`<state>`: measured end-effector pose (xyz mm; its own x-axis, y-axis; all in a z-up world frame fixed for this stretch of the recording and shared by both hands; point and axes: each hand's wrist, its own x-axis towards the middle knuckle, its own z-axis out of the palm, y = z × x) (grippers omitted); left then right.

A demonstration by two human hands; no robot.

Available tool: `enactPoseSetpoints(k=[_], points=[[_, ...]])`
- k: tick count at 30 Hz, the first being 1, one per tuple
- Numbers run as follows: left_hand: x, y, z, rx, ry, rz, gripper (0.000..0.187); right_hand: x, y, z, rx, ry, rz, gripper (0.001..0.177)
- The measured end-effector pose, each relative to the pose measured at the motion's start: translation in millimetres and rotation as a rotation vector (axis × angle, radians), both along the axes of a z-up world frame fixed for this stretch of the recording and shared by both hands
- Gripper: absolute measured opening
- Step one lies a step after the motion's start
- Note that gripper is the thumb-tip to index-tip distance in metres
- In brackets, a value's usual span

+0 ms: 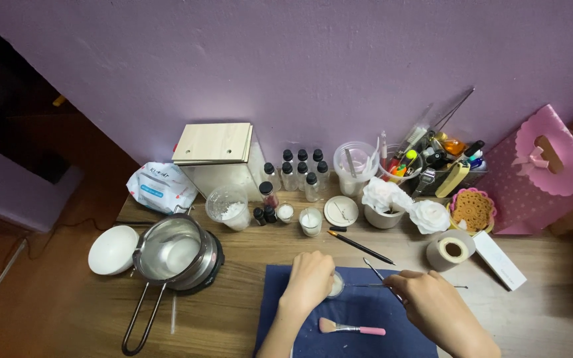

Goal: Preparing a small glass candle jar by applying adhesive to the base and using tweezers for fine adjustments.

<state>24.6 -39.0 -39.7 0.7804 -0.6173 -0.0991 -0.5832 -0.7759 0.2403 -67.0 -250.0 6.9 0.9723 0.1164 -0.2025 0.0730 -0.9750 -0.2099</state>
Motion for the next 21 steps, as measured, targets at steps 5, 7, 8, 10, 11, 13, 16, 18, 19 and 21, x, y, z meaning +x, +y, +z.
enactPoseSetpoints(k=[5, 7, 8, 10, 11, 13, 16, 18, 19, 21], points=[[-3.5, -15.3, 4.4, 0.045, -0.051, -0.041, 0.011, 2.1, 0.4, -2.4, -0.021, -0.001, 0.007, 0.036], [-4.6, -18.0, -1.2, 0.054, -0.036, -0.06, 0.013, -0.5, -4.1, -7.0, -0.024, 0.006, 0.013, 0.046], [-4.3, -17.1, -2.7, 0.049, -0.065, -0.058, 0.01, -1.7, -6.6, -8.3, -0.026, 0.001, 0.006, 0.05], [-2.8, -13.5, -0.8, 0.042, -0.095, -0.057, 0.008, -2.9, -10.7, -10.0, -0.029, -0.004, -0.001, 0.055], [-1.7, -10.3, 2.3, 0.014, -0.056, -0.058, 0.008, -2.9, -11.7, -10.6, -0.019, -0.023, -0.009, 0.05], [-1.4, -3.6, 13.6, -0.015, -0.018, -0.054, 0.008, -1.6, -12.9, -9.4, -0.01, -0.043, -0.012, 0.045], [-6.5, 4.5, 46.1, -0.081, 0.095, -0.061, 0.012, -1.7, -12.9, -2.4, 0.015, -0.034, -0.01, 0.019], [-11.8, 8.0, 77.2, -0.356, 0.051, -0.08, 0.017, -3.1, -12.1, 3.7, 0.05, -0.126, -0.056, 0.017], [-12.5, 9.9, 83.8, -0.353, 0.05, -0.085, 0.017, -2.8, -10.1, 10.8, 0.052, -0.128, -0.061, 0.017], [-16.8, 13.7, 95.0, -0.424, 0.111, -0.087, 0.034, -5.0, -6.4, 24.2, 0.047, -0.175, -0.058, 0.015]])
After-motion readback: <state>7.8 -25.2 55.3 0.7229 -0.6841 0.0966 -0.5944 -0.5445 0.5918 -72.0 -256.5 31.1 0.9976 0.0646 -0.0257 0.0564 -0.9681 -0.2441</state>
